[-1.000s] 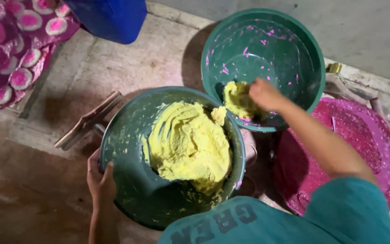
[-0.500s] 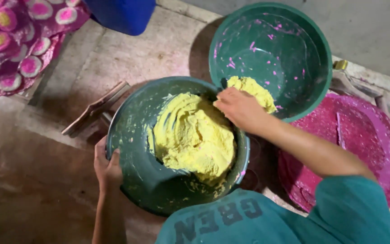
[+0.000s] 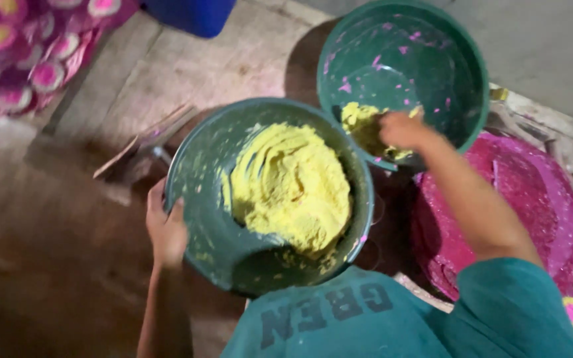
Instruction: The person uses a pink manual press to form yellow dough into circular shapes with pink centers, placing them on a tray. They then mix yellow dough in a green bowl by hand.
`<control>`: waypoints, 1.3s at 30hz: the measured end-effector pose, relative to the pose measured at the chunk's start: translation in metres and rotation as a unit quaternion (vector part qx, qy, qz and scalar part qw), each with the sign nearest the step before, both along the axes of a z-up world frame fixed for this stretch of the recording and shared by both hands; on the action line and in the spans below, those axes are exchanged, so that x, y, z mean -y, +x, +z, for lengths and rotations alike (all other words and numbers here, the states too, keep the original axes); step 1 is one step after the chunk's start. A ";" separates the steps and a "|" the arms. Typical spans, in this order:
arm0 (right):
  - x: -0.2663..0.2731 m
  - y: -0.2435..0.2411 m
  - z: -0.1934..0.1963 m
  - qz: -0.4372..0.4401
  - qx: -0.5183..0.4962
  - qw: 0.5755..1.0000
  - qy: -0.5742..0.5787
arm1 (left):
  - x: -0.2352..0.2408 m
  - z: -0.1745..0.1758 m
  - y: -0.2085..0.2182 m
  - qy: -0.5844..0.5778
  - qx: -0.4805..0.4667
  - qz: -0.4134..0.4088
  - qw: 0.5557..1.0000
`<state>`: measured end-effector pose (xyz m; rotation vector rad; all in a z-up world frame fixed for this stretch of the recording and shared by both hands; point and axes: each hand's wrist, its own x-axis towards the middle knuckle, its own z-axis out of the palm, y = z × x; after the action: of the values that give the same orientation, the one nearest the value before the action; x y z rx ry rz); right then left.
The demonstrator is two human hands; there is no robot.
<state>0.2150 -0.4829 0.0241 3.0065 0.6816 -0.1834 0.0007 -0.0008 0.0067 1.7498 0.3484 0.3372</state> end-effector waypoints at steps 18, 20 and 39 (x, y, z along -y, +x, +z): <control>-0.100 -0.018 -0.073 -0.226 -0.361 0.795 0.433 | 0.009 0.002 0.001 -0.040 0.006 0.016 0.999; -0.106 -0.018 -0.087 -0.282 -0.386 0.761 0.439 | 0.011 0.006 0.002 -0.033 -0.006 0.018 0.999; -0.168 -0.031 -0.079 -0.184 -0.712 0.557 0.386 | 0.003 -0.004 0.018 -0.030 0.001 0.011 0.999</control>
<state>0.1838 -0.3147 -0.0547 2.7600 -0.0699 -3.2386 0.0183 -0.0043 0.0031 1.6879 0.3735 0.3405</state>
